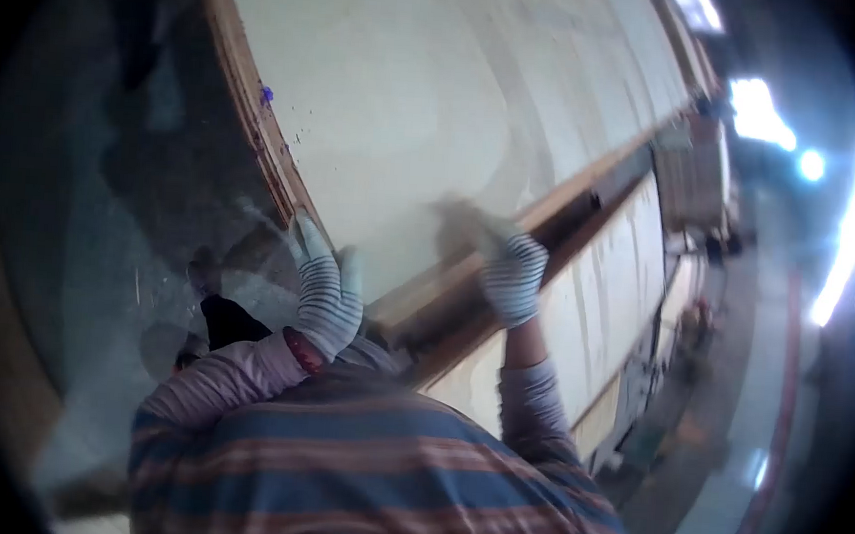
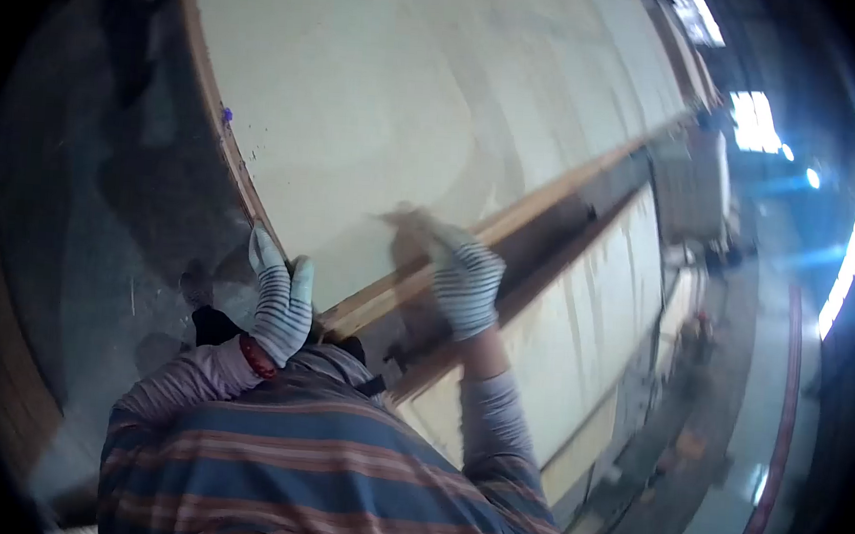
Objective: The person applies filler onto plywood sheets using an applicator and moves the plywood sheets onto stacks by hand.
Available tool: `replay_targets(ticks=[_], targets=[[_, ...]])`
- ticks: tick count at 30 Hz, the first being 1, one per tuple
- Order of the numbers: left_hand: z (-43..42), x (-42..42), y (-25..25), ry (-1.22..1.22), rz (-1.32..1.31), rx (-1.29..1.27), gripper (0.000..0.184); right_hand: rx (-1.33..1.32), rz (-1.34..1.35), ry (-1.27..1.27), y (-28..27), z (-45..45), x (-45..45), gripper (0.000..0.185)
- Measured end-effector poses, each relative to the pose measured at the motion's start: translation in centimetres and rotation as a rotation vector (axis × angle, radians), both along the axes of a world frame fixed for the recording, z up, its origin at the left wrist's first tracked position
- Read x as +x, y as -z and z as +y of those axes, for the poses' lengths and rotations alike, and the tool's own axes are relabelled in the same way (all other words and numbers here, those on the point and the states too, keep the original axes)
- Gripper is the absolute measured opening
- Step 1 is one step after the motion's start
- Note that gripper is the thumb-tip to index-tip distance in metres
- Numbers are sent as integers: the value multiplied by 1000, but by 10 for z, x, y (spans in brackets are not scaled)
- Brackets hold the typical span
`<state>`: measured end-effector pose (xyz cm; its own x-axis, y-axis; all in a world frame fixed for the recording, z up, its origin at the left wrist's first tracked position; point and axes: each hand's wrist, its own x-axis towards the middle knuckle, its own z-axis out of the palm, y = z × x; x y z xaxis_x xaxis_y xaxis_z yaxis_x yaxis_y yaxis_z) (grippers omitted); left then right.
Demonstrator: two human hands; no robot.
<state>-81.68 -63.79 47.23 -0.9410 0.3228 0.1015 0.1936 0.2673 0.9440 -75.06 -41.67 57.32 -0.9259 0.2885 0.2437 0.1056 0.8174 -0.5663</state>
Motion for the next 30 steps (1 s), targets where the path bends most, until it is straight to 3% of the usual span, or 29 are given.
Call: replay_targets(ticks=[3, 5, 6, 8, 9, 10, 13, 14, 16, 18, 19, 24, 26, 27, 30], targets=[[-66, -52, -6, 488, -224, 77, 67, 13, 29, 184, 8, -113, 2, 29], [-103, -94, 7, 495, -122, -2, 63, 156, -218, 357, -6, -161, -15, 28], [-122, -118, 10, 465, -124, -9, 61, 44, -247, 373, -12, -169, -15, 27], [-153, -176, 14, 340, 14, -45, 56, -594, -102, 622, -21, -181, -30, 28], [-167, -205, 18, 293, 106, -112, 55, -768, 65, 618, -23, -177, -42, 31], [-177, -237, 20, 265, 142, -125, 55, -927, 55, 599, -37, -164, -61, 32], [-189, -313, 15, 197, 225, -129, 52, -929, 504, 740, -66, -149, -138, 29], [-190, -336, 9, 201, 230, -103, 52, -1010, 455, 518, -80, -134, -156, 23], [-191, -376, 1, 209, 254, -61, 51, -1076, 610, 654, -67, -91, -199, 14], [-186, -418, -5, 262, 326, -84, 51, -1141, 704, 627, -55, -51, -243, 13], [-183, -450, -9, 290, 346, -93, 50, -1163, 705, 591, -76, -58, -289, 12], [-151, -632, -32, 335, 642, -217, 46, -1272, 1196, 800, -17, 73, -445, 14], [-167, -589, -26, 322, 648, -241, 45, -969, 1051, 1026, 43, 111, -381, 17], [-160, -650, -38, 337, 623, -268, 45, -811, 937, 1167, 49, 134, -421, 18], [-165, -735, -35, 262, 594, -333, 45, 171, -92, 1573, 43, 167, -421, 30]])
